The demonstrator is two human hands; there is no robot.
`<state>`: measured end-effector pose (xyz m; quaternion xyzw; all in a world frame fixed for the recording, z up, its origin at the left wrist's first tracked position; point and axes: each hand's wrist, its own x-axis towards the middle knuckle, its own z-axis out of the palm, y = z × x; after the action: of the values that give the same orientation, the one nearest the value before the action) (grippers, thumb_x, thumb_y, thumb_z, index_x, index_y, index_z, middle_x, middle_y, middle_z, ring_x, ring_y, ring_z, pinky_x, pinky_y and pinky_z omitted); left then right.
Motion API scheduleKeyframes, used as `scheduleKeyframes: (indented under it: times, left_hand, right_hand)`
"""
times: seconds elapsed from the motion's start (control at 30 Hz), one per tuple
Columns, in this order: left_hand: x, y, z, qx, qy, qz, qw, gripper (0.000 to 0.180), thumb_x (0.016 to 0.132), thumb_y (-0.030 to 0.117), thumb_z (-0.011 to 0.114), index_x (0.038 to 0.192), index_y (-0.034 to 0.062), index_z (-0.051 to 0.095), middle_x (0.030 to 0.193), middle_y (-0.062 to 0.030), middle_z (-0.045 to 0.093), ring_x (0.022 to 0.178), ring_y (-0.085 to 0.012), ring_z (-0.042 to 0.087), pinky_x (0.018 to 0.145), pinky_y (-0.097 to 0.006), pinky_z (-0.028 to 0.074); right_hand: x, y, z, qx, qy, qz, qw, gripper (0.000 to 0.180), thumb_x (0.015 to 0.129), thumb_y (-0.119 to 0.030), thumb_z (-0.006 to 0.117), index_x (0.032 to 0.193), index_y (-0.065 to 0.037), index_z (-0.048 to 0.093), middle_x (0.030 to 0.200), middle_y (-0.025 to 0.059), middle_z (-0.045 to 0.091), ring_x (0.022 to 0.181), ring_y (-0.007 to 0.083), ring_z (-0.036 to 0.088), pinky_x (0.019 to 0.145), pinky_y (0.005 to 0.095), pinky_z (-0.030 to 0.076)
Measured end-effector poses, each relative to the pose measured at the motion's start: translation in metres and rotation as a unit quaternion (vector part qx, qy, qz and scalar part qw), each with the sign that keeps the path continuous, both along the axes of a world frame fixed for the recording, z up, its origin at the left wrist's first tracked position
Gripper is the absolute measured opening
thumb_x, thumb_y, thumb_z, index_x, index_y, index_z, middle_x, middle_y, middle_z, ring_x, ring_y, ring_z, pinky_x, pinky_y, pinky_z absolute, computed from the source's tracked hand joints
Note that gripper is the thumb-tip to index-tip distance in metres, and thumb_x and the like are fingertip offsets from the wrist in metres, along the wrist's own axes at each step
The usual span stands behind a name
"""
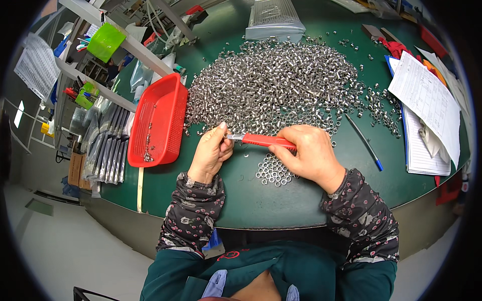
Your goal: Assembling small metal components or rings using a hand tool at a workbench.
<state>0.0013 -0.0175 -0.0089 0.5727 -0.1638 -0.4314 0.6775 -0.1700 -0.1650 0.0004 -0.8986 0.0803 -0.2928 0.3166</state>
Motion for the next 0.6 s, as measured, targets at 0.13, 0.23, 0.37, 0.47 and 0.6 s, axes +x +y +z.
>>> scheduleKeyframes:
  times: [0.13, 0.23, 0.37, 0.47, 0.6]
  left_hand:
    - [0.0039, 0.0011, -0.0008, -0.044, 0.042, -0.072, 0.996, 0.039, 0.095, 0.030, 0.036, 0.063, 0.0075, 0.041, 0.050, 0.0034, 0.031, 0.040, -0.0038, 0.023, 0.033, -0.017, 0.020]
    - [0.0033, 0.0010, 0.0012, -0.054, 0.067, -0.076, 0.993, 0.040, 0.095, 0.030, 0.035, 0.062, 0.0082, 0.038, 0.050, 0.0037, 0.029, 0.040, -0.0041, 0.022, 0.033, -0.017, 0.019]
    - [0.0041, 0.0029, 0.0005, -0.070, 0.103, -0.077, 0.989, 0.040, 0.095, 0.031, 0.034, 0.062, 0.0092, 0.037, 0.050, 0.0039, 0.028, 0.040, -0.0042, 0.023, 0.032, -0.017, 0.019]
    - [0.0044, 0.0044, 0.0017, -0.063, 0.137, -0.072, 0.986, 0.040, 0.095, 0.032, 0.034, 0.062, 0.0099, 0.037, 0.050, 0.0041, 0.029, 0.040, -0.0042, 0.024, 0.032, -0.017, 0.019]
    - [0.0103, 0.0053, -0.0055, -0.097, 0.166, -0.080, 0.978, 0.037, 0.093, 0.033, 0.039, 0.066, 0.0084, 0.042, 0.051, 0.0035, 0.032, 0.040, -0.0046, 0.025, 0.033, -0.017, 0.020]
  right_hand:
    - [0.0009, -0.0015, 0.0026, -0.005, -0.078, -0.039, 0.996, 0.015, 0.068, -0.014, 0.066, 0.074, -0.001, 0.061, 0.062, 0.0114, 0.056, 0.056, 0.0273, 0.055, 0.052, 0.0351, 0.042]
    - [0.0010, -0.0023, 0.0007, -0.014, -0.086, -0.045, 0.995, 0.016, 0.069, -0.016, 0.066, 0.074, -0.002, 0.060, 0.063, 0.0105, 0.056, 0.058, 0.0273, 0.055, 0.053, 0.0358, 0.042]
    - [0.0007, -0.0009, -0.0002, -0.045, -0.065, -0.053, 0.995, 0.017, 0.068, -0.014, 0.067, 0.078, -0.003, 0.059, 0.067, 0.0097, 0.054, 0.062, 0.0267, 0.054, 0.055, 0.0352, 0.042]
    - [-0.0002, -0.0006, 0.0026, -0.084, -0.046, -0.065, 0.993, 0.018, 0.065, -0.009, 0.067, 0.079, -0.003, 0.058, 0.070, 0.0083, 0.053, 0.066, 0.0252, 0.052, 0.057, 0.0331, 0.041]
    - [0.0000, -0.0017, 0.0034, -0.126, -0.048, -0.064, 0.989, 0.020, 0.064, -0.006, 0.068, 0.081, -0.004, 0.058, 0.074, 0.0067, 0.052, 0.069, 0.0240, 0.051, 0.058, 0.0332, 0.041]
